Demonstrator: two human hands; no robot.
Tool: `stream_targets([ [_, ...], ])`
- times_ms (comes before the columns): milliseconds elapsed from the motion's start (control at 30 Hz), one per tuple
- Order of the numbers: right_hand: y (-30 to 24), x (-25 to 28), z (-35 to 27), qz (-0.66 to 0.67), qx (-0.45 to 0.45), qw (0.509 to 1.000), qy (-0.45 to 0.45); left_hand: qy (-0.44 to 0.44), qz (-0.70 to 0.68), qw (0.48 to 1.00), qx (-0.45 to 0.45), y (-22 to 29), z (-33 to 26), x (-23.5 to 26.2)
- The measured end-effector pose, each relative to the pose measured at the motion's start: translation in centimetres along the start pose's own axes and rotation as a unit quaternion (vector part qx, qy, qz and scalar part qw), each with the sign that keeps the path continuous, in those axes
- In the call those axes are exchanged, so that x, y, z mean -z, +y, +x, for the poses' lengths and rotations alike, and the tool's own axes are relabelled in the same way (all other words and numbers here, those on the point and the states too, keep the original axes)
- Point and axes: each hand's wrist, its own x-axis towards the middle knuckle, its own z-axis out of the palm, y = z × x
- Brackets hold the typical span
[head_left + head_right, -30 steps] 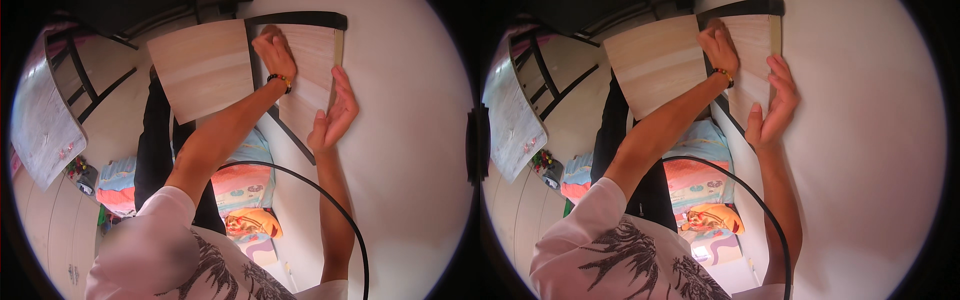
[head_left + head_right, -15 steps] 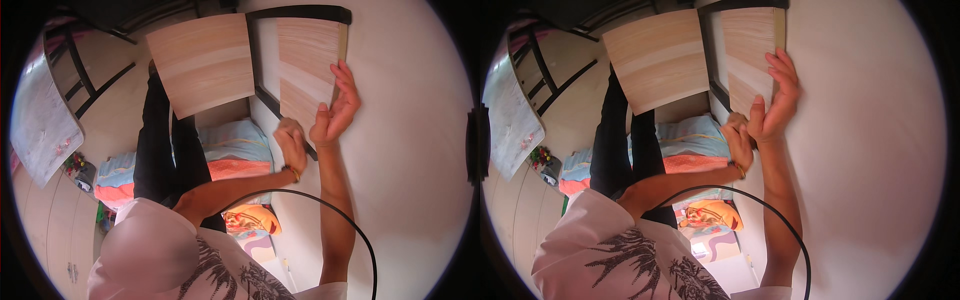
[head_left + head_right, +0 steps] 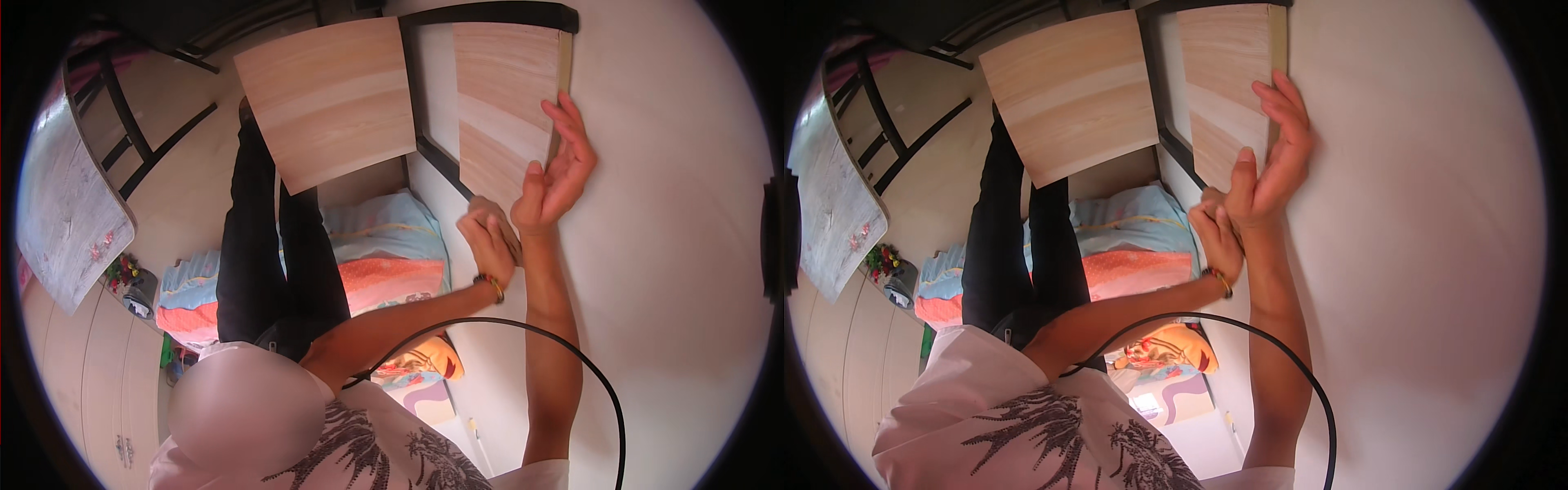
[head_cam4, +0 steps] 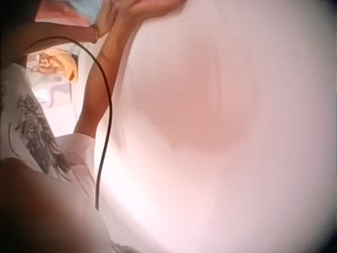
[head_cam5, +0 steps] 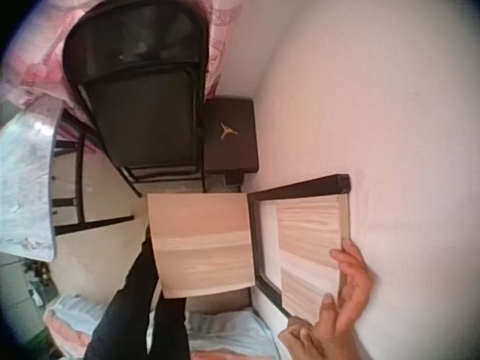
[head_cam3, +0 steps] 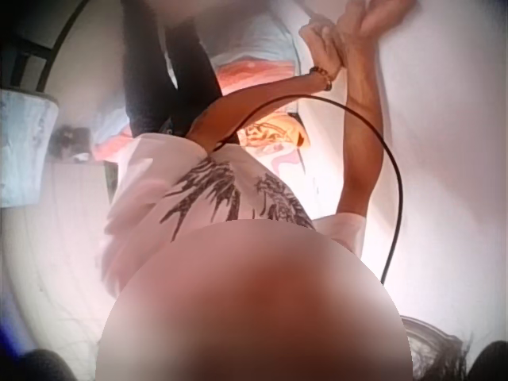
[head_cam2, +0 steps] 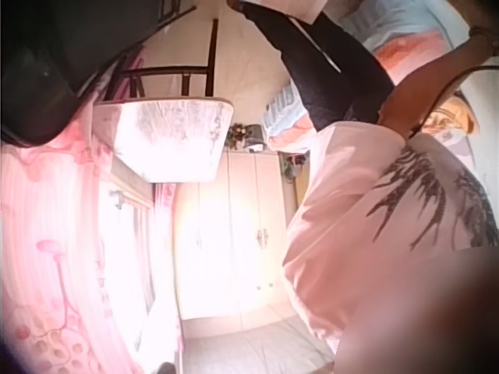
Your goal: Clean various surfaces including a sink, a white cabinet, and wooden furniture using a cloth.
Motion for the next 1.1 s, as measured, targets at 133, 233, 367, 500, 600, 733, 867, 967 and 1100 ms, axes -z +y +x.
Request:
stream_targets([
  [133, 0.4, -1.0, 0.5, -0.006, 0.004, 1.0, -0.014, 0.068, 0.137, 0.988, 0.018, -6.7, 9.1, -0.1],
  [233, 1.1, -2.0, 0.7, -0.005, 0.006, 1.0, -0.014, 0.124, 0.158, 0.974, 0.104, -10.5, 17.2, -0.3],
  [367, 4.3, -0.6, -1.5, -0.027, -0.01, 0.999, -0.024, 0.013, 0.176, 0.969, 0.174, -14.4, 24.2, -2.2],
  [500, 5.8, -1.8, 0.7, -0.04, 0.037, 0.997, -0.052, 0.098, 0.182, 0.967, 0.152, -17.0, 33.3, -1.5],
  [600, 5.9, -1.6, 0.5, -0.025, 0.045, 0.998, -0.023, 0.084, 0.191, 0.964, 0.166, -18.6, 31.4, -1.2],
  [733, 4.1, 1.4, -1.4, -0.055, 0.004, 0.998, -0.044, 0.036, 0.16, 0.964, 0.208, -16.6, 23.2, -2.9],
  [867, 2.4, 2.0, 0.1, -0.066, -0.008, 0.996, -0.064, -0.046, 0.12, 0.968, 0.216, -10.5, 12.6, -5.8],
  [967, 0.9, 0.4, 1.4, -0.068, 0.005, 0.996, -0.062, -0.091, 0.081, 0.969, 0.214, -6.9, 6.2, -4.1],
  [1100, 0.4, 1.0, -0.1, -0.101, -0.015, 0.994, -0.043, -0.16, 0.045, 0.964, 0.208, -2.1, -0.9, 2.4],
])
